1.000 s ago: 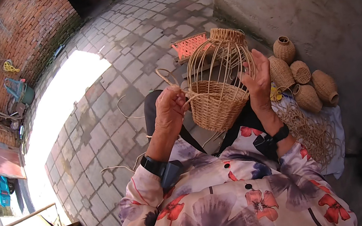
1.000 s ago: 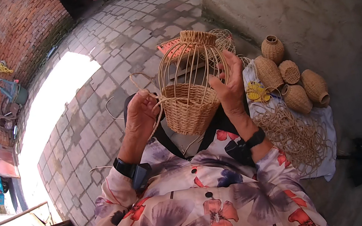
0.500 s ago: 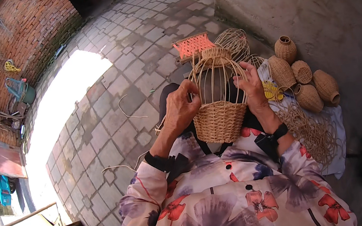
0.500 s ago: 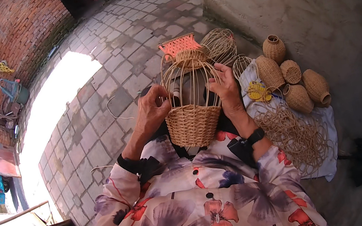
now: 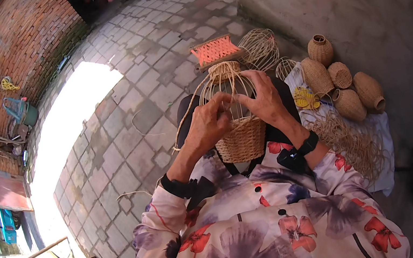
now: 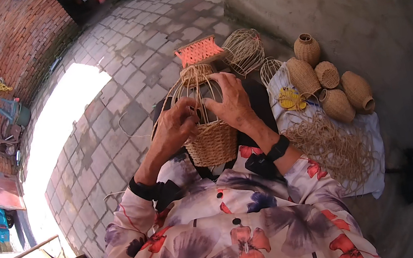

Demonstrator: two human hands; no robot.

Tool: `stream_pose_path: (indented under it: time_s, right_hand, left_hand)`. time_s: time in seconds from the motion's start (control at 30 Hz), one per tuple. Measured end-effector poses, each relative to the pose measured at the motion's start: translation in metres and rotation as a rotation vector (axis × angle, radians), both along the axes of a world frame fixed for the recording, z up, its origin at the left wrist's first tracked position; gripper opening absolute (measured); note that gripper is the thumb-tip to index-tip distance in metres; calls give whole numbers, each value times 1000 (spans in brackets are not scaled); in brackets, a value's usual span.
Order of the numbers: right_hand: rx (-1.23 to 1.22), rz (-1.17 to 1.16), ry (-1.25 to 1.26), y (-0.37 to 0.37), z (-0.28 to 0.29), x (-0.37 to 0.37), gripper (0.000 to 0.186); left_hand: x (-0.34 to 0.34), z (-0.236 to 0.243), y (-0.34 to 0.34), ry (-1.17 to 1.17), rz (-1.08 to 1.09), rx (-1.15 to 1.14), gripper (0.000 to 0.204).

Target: Weaving a small basket using wicker or bamboo strands.

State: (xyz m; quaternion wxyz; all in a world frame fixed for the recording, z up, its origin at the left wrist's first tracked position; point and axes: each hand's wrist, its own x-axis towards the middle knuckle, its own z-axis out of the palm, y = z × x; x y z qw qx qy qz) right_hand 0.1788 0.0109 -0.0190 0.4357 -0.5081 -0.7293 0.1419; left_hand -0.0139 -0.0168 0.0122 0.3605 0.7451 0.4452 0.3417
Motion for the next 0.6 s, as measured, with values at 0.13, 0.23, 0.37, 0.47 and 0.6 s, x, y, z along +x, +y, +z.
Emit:
stream_pose_path:
  time_s: [0.13,0.23,0.37,0.47,0.6]
  right_hand:
    - [-120,-19,-34,9,2,-1,60]
    - [-172,-9,20,7,13,2,60]
    - [-274,3,75,13,-4,9,58]
    - [-356,20,122,15,-20,13,56]
    - [-272,123,173,15,-19,16,55]
  left_hand:
    - [-6,10,-6,45,-2,-70,31]
    - [-9,14,-13,-192,49,-195,33]
    - [-10,-8,-33,-601,118,-342,33]
    - [-9,-15,-38,-1084,39,-611,34]
    - [-39,-4,-28,-779,-4,-591,27]
